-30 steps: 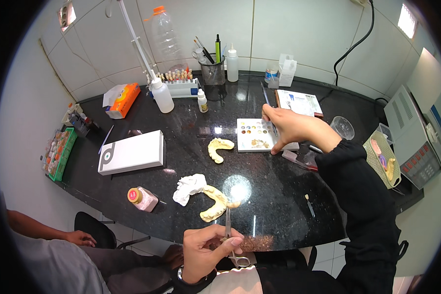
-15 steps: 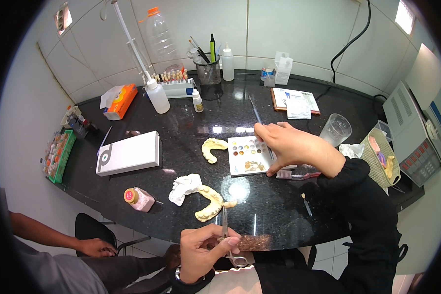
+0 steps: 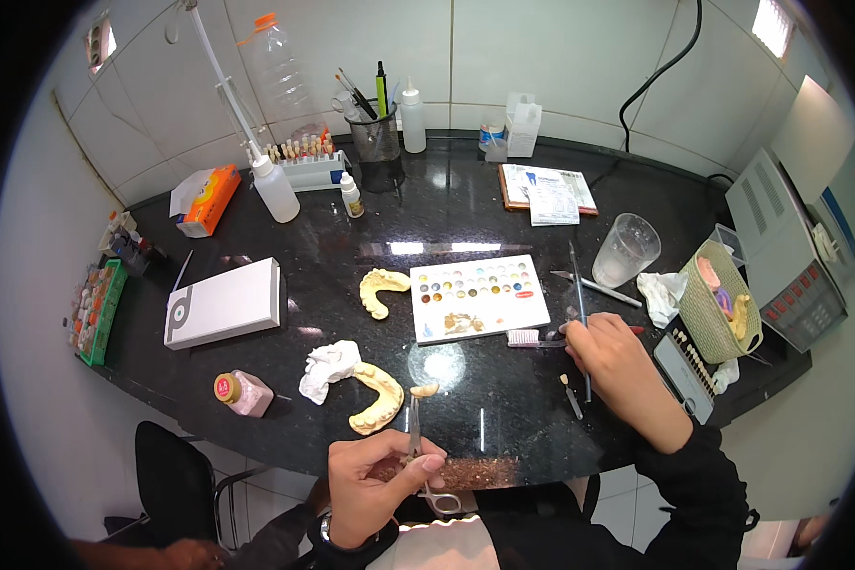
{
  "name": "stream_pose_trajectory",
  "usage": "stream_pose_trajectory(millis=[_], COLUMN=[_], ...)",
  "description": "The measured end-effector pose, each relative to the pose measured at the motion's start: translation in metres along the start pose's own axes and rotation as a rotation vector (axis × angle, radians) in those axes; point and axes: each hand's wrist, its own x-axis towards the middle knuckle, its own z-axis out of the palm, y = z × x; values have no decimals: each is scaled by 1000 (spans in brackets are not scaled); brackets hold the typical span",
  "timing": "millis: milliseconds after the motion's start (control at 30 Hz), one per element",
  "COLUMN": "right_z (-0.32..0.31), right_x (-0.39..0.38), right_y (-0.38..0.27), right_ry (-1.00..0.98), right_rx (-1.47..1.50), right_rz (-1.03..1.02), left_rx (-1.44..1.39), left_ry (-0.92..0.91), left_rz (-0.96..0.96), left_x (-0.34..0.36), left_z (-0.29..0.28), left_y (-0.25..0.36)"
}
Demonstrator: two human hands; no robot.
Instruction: The person holds a dental bridge with a clamp and applies layers of liquid stain to the surface using a fine brush, repeatedly picking up different pigments from a ceramic palette.
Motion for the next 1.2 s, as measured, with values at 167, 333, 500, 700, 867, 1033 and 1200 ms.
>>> stream_pose_trajectory(millis=[167,333,500,700,867,1033,1200], right_z=[-1,-12,-37,-45,-38,12,31], right_x=[-10,-24,-59,-28,-8,18,16], right_y=[10,22,23,-17,12,11,15], right_ry=[26,45,317,786,632,621,545], right_rx=[-48,-68,492,949,1289,1182,1025], right_rz=[-17,36,131,440,602,573,513], left_rx=[65,31,-33,7,17,66,-20], left_ry=[33,21,-30,-124,-138,-178,-115], left_rz=[-2,-151,-230,-253,-245,-191,-248], left_x=[-5,3,11,22,24,27,29], left_z=[4,16,28,42,37,33,34], left_y=[3,-5,-18,-23,-27,-35,-31])
